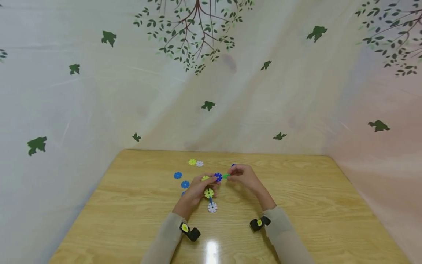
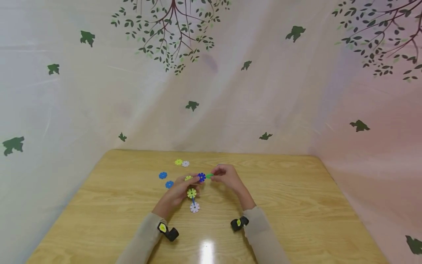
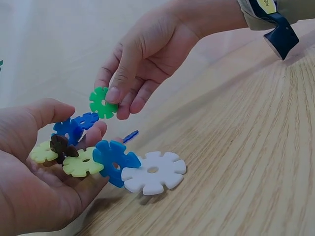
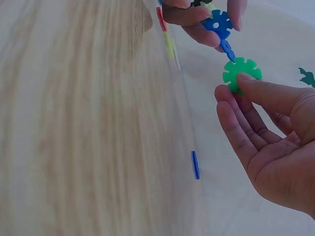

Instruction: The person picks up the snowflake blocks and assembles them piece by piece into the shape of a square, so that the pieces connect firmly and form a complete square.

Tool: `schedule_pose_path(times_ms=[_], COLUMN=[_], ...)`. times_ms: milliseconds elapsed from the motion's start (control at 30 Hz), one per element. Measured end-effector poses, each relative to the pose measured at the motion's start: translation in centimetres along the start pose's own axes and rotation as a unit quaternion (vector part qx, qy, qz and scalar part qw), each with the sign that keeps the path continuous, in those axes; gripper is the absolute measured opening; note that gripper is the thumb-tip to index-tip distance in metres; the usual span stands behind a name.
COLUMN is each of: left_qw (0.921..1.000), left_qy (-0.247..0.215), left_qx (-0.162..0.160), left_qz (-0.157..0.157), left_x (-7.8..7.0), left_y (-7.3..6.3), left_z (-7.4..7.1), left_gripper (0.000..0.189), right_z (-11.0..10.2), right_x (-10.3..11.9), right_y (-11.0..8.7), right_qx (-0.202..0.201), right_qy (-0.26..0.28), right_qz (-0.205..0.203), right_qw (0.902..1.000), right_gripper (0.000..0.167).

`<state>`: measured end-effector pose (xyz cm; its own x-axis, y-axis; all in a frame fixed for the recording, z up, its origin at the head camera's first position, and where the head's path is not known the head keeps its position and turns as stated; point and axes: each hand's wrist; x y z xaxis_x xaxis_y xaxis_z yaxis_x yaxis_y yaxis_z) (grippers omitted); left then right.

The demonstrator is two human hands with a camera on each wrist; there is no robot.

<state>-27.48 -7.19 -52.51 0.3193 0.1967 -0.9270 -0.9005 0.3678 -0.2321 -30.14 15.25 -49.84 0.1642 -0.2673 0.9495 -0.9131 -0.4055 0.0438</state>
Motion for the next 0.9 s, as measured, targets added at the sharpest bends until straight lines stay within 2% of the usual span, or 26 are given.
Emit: schedule_pose_path(times_ms=[167,467,700,900], left_qw=[1.0,0.9999,1.0,0.9996], left_qy=[0.003,0.011,-0.003,0.019], left_qx=[0.007,0.006,0.008,0.015], left_qz=[-0.001,-0.001,0.006,0.011], left_x=[-0.07,-0.1,-0.03,-0.22], left_y=[0.0,-0.23,-0.24,-0.37], left_z=[0.04,0.16,0.15,0.11], left_gripper=[0.036,0.036,0.033,0.031], right_z=[0.14,0.27,-0.24,-0.67], right_x=[-0.01,0.15,0.03,0.03], right_y=[-0.08,-0.38,-0.68,-0.83], right_qx=[-0.017,-0.023,-0.008,0.013], right_qy=[-0.012,-0.009,-0.012,-0.011], right_qz=[-0.006,-0.01,-0.023,-0.036], right_qw=[0.9998,0.9997,0.9996,0.9992], right_gripper=[0.011,0.013,0.013,0.012])
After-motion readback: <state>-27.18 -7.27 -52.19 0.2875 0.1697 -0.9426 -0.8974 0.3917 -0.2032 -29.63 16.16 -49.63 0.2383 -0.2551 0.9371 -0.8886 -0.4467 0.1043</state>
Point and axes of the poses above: each hand's wrist, its own y-axis towards the middle knuckle, its own z-axis out of the palm, x = y × z, and after that the axes turned 4 degrees about x, right-handed
